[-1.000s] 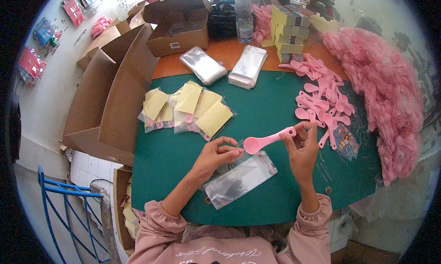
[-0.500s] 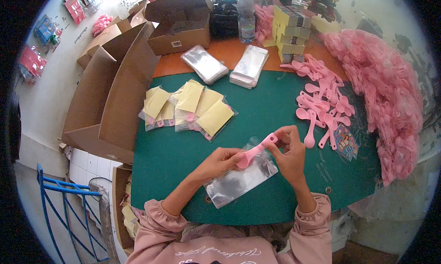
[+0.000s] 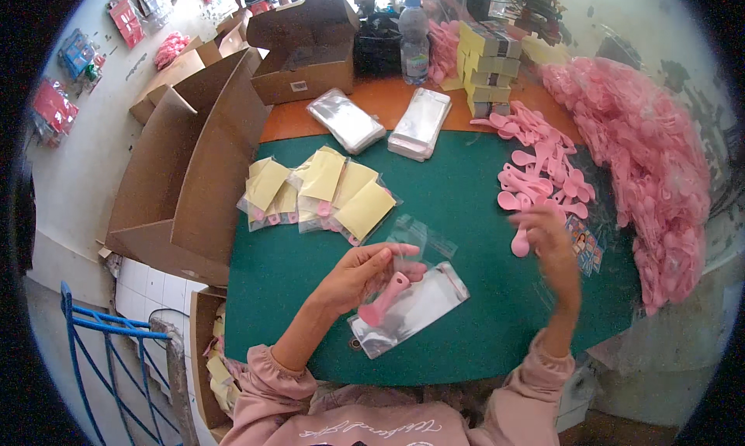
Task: The person repeatedly places a pink plastic spoon and a small printed card into clear plastic bags, then inserts a yellow paper insert and seals each bag. The finished packages are stacked on the table. The person handles spoons, cards, bags, and inserts one at a time throughout the clip.
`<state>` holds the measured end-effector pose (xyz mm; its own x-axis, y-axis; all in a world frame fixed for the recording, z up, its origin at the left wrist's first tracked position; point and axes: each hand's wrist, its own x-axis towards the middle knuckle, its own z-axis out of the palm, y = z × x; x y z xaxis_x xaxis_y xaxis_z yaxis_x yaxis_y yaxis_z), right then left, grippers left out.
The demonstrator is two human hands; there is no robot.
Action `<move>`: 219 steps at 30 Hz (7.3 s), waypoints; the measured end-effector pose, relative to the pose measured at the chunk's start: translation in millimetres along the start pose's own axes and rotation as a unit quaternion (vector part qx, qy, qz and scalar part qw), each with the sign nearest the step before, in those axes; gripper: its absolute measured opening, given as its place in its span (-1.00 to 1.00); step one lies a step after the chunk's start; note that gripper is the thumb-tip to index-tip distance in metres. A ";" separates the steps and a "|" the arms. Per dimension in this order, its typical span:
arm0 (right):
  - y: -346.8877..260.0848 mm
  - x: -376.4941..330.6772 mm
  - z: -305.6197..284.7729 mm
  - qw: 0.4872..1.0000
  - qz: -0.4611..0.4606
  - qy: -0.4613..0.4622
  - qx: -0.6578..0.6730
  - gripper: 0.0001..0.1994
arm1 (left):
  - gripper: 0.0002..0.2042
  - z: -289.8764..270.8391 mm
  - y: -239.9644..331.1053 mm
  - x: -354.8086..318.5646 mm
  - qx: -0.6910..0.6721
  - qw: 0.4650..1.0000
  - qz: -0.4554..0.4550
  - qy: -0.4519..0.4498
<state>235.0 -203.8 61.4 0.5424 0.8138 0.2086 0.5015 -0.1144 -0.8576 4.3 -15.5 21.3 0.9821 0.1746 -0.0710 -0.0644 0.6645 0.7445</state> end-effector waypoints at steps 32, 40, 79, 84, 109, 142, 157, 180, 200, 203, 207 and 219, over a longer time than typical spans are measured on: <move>-74.7 15.9 43.1 0.996 0.005 0.031 0.088 -0.77 | -0.65 -7.1 5.4 7.0 0.184 0.982 0.024 -0.039; -67.2 17.0 46.4 0.996 0.009 0.011 0.092 -0.85 | -0.67 -5.3 7.4 5.7 0.188 0.981 0.045 -0.014; -22.4 22.0 97.0 0.959 -0.012 -0.275 0.064 -0.77 | -0.41 1.1 9.8 0.7 0.574 0.812 -0.056 0.089; -2.7 30.3 82.7 0.975 0.099 -0.193 0.046 -0.81 | -0.40 -43.6 16.8 -2.3 0.440 0.896 0.012 -0.062; -23.8 13.7 98.7 0.956 -0.134 -0.249 -0.074 -0.73 | -0.40 -22.0 -18.9 -1.1 0.138 0.982 -0.096 0.082; -31.6 -4.4 109.6 0.915 -0.177 -0.338 -0.130 -0.80 | -0.43 -30.0 -35.9 1.2 0.258 0.941 0.019 0.219; 7.5 40.4 22.5 0.948 -0.189 -0.068 -0.246 -0.22 | -0.77 -29.3 -31.7 -1.1 0.264 0.954 -0.046 0.136; 19.4 -3.8 110.7 0.984 0.038 -0.081 0.152 -0.91 | -0.87 -15.0 -25.2 2.7 0.462 0.857 0.087 0.210; 12.6 -5.7 118.8 0.954 0.178 -0.070 0.233 -0.72 | -0.76 -19.6 -28.1 6.9 0.345 0.906 0.008 0.243; 15.7 -7.3 117.9 0.951 0.189 -0.090 0.226 -0.67 | -0.67 -22.0 -36.4 7.6 0.456 0.856 0.109 0.217; 15.4 1.7 105.1 0.992 0.108 -0.061 0.022 -0.67 | -0.66 -27.7 -30.2 2.4 0.552 0.783 0.142 0.249; 75.1 25.1 57.1 0.922 0.104 0.138 -0.346 -0.68 | -0.66 3.7 -33.9 2.2 0.753 0.584 0.193 0.234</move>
<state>247.7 -159.4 -24.6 0.7786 0.5681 0.2663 0.6252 -0.6662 -0.4065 9.3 -40.4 -1.6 0.7672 0.5138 0.3840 0.3098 -0.8210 0.4796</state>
